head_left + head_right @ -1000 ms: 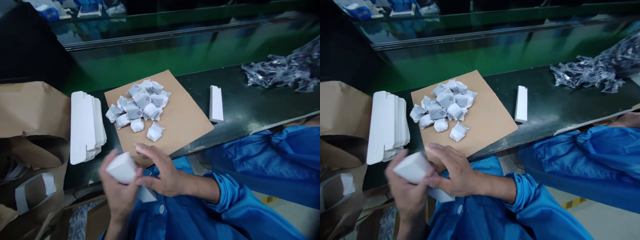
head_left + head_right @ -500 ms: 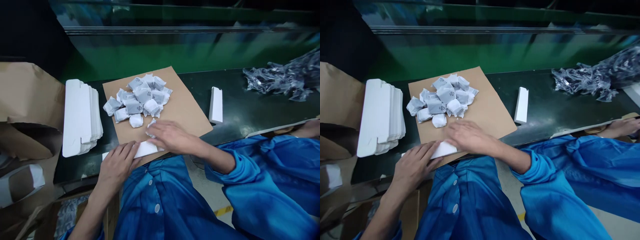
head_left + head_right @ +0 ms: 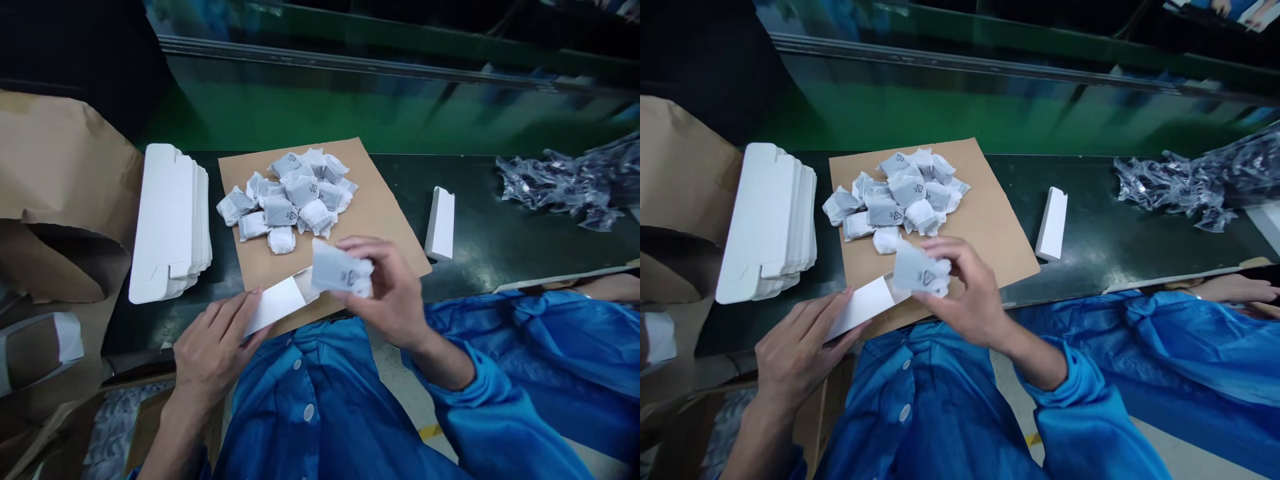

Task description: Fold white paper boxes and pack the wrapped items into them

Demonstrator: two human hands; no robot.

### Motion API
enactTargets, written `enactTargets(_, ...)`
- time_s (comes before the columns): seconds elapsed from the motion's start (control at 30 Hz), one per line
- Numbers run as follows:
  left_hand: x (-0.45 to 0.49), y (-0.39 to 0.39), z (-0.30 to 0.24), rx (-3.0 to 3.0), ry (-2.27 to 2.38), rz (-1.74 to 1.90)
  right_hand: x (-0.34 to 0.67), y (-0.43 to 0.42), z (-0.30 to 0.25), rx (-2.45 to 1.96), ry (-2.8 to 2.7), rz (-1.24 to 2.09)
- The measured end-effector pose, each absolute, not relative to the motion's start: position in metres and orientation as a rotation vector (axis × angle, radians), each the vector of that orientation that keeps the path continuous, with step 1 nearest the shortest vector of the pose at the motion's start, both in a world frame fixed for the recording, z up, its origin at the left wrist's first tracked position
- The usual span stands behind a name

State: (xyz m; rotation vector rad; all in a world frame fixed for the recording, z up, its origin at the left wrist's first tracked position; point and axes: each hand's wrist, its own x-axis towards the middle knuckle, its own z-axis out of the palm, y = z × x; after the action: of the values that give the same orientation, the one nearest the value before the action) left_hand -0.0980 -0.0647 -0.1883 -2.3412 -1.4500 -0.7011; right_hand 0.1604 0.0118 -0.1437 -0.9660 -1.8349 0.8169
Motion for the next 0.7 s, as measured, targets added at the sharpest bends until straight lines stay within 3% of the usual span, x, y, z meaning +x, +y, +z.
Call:
enactTargets(0.2,-0.089,-0.065,-0.186,-2.252,-1.444,-0.713,0.162,-0.002,-0.164,-0.976,-1.994,0.755)
enactTargets(0.4,-0.096,-0.064,-0.186,-2.425,-1.353,-0.801,0.184,0.029,-0.134,-0.839,-2.249,0.979)
enactTargets(0.53,-0.096,-0.065,-0.191,-2.520,-1.407,-0.839,0.192,0.041,-0.116,-0.631,-2.523,0.931)
enactTargets(0.7,-0.091,-0.066,-0.197,-2.514,-1.568,-0.917,0.202,0.046,-0.112,-0.588,-2.504,1.109)
